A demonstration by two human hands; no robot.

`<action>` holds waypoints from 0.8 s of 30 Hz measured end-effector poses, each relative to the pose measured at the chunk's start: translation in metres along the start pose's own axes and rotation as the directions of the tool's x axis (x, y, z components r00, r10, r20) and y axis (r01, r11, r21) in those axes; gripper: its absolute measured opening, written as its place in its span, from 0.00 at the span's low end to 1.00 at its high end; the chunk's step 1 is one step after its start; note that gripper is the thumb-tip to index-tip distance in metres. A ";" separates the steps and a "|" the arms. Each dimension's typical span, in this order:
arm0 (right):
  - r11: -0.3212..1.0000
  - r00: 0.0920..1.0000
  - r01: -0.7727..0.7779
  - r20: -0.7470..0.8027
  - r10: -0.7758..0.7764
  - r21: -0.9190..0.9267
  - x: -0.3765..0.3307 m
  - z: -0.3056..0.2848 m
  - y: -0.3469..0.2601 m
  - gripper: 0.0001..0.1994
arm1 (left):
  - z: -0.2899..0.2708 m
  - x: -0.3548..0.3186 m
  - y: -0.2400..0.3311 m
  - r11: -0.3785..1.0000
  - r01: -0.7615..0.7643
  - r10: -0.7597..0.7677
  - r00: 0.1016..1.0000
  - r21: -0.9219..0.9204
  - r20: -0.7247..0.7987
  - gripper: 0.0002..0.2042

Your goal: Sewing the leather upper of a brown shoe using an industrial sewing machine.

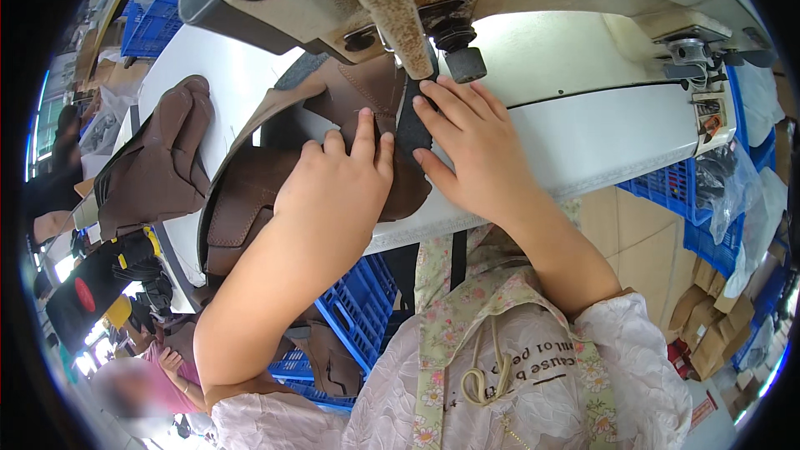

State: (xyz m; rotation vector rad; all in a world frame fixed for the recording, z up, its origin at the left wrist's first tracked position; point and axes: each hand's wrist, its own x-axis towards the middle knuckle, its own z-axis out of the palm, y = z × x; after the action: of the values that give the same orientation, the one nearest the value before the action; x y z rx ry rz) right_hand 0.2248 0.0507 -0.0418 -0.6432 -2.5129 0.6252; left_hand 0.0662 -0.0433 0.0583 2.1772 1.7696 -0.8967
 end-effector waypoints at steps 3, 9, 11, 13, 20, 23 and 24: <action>1.000 1.000 0.009 0.025 -0.009 -0.018 -0.001 -0.002 0.000 0.25 | 0.001 -0.001 0.001 0.999 -0.011 0.011 1.000 0.033 -0.013 0.44; 0.999 0.999 0.041 0.014 -0.041 -0.006 -0.002 -0.001 0.002 0.25 | 0.004 -0.003 0.002 0.998 -0.017 0.020 0.999 0.056 -0.044 0.44; 0.999 0.999 0.037 0.026 -0.037 0.002 -0.003 -0.003 0.000 0.25 | 0.004 -0.005 0.004 0.998 -0.016 0.019 0.999 0.067 -0.044 0.44; 0.999 0.999 0.035 0.039 -0.035 0.012 -0.004 -0.004 -0.001 0.25 | 0.005 -0.007 0.005 0.997 -0.013 0.017 0.999 0.078 -0.042 0.44; 0.999 0.999 0.043 0.024 -0.043 0.010 -0.008 -0.001 -0.001 0.26 | 0.008 -0.008 0.009 0.996 -0.009 0.015 0.998 0.089 -0.068 0.44; 0.999 0.999 0.047 0.017 -0.047 0.008 -0.008 -0.002 -0.001 0.26 | 0.006 -0.008 0.008 0.997 -0.008 0.013 0.998 0.079 -0.064 0.44; 0.999 0.999 0.049 0.010 -0.049 0.008 -0.008 -0.002 -0.001 0.25 | 0.006 -0.008 0.008 0.997 -0.009 0.014 0.998 0.078 -0.059 0.44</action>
State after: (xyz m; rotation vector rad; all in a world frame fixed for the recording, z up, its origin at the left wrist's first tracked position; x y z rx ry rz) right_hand 0.2317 0.0462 -0.0427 -0.5754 -2.5261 0.6212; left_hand 0.0709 -0.0544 0.0563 2.2821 1.7757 -0.9219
